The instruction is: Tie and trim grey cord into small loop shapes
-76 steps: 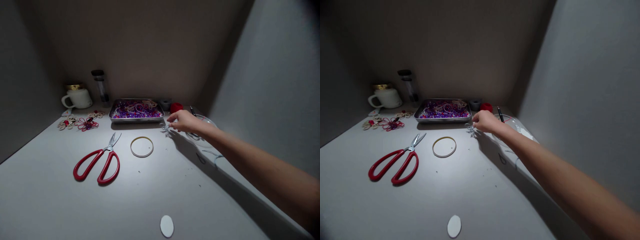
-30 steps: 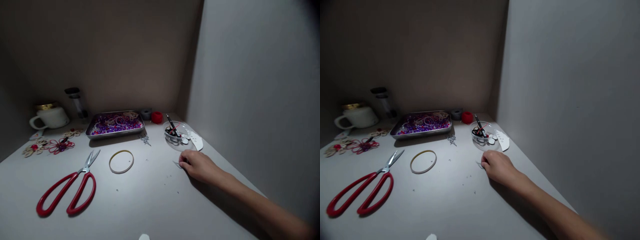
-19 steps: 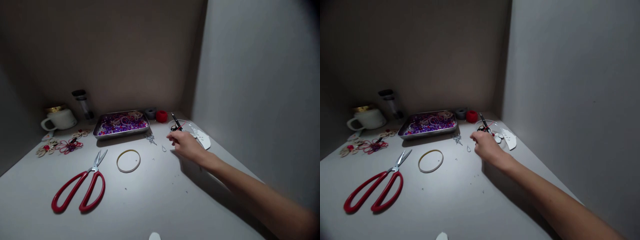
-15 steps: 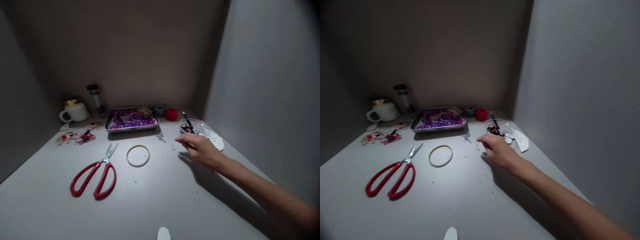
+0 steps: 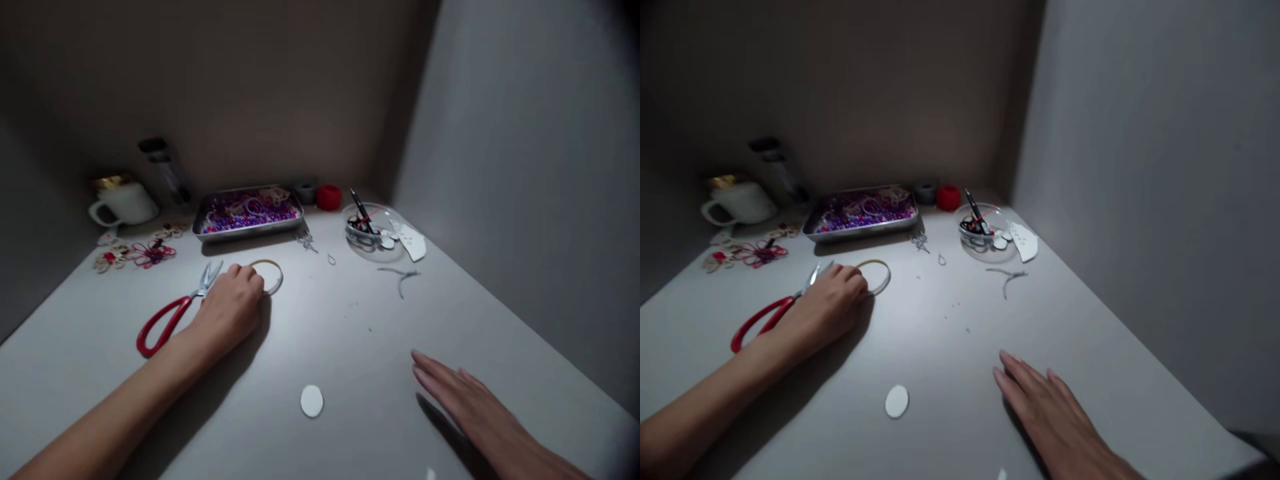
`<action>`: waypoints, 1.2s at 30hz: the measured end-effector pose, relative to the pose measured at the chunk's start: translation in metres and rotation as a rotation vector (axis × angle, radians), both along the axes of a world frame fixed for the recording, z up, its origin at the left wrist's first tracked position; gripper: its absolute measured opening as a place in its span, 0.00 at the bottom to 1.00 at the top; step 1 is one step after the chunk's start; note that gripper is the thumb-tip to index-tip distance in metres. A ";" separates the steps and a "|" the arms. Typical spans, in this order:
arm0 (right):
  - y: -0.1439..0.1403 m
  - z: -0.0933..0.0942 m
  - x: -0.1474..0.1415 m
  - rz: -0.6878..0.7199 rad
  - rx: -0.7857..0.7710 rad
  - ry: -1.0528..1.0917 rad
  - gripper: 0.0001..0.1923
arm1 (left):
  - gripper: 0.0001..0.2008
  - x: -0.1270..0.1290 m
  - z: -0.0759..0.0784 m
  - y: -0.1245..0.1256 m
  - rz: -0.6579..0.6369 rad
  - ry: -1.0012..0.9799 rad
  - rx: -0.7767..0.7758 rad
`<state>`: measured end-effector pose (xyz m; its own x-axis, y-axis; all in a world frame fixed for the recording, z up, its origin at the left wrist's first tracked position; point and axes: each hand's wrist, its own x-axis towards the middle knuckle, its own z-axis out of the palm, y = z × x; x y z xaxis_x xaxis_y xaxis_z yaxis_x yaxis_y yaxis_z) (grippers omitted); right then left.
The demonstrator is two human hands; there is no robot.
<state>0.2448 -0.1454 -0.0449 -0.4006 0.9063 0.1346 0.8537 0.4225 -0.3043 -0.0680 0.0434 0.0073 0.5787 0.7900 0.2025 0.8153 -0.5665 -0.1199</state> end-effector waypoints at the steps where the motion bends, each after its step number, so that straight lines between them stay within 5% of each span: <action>1: -0.007 -0.002 -0.008 0.001 -0.005 -0.055 0.51 | 0.10 0.001 -0.004 -0.001 0.009 -0.015 0.025; 6: 0.007 0.007 -0.051 -0.011 0.085 -0.195 0.56 | 0.05 0.008 -0.011 -0.010 -0.026 -0.162 0.232; 11: 0.078 0.018 -0.080 -0.070 -0.068 -0.172 0.45 | 0.04 0.007 -0.004 -0.018 -0.036 -0.330 0.380; 16: 0.150 0.020 -0.101 -0.163 -0.115 -0.055 0.47 | 0.03 -0.002 0.016 -0.017 0.049 -0.639 0.431; 21: 0.188 0.026 -0.126 0.171 -0.071 -0.020 0.48 | 0.03 -0.012 0.038 -0.016 0.074 -0.853 0.434; 28: 0.189 0.042 -0.160 0.520 -0.053 -0.025 0.39 | 0.02 -0.023 0.052 -0.018 0.162 -0.900 0.451; 32: 0.172 0.033 -0.174 0.414 -0.031 -0.034 0.33 | 0.02 -0.021 0.051 -0.018 0.134 -0.861 0.421; 36: 0.192 0.024 -0.185 0.203 0.000 -0.046 0.29 | 0.03 -0.017 0.044 -0.016 0.094 -0.819 0.381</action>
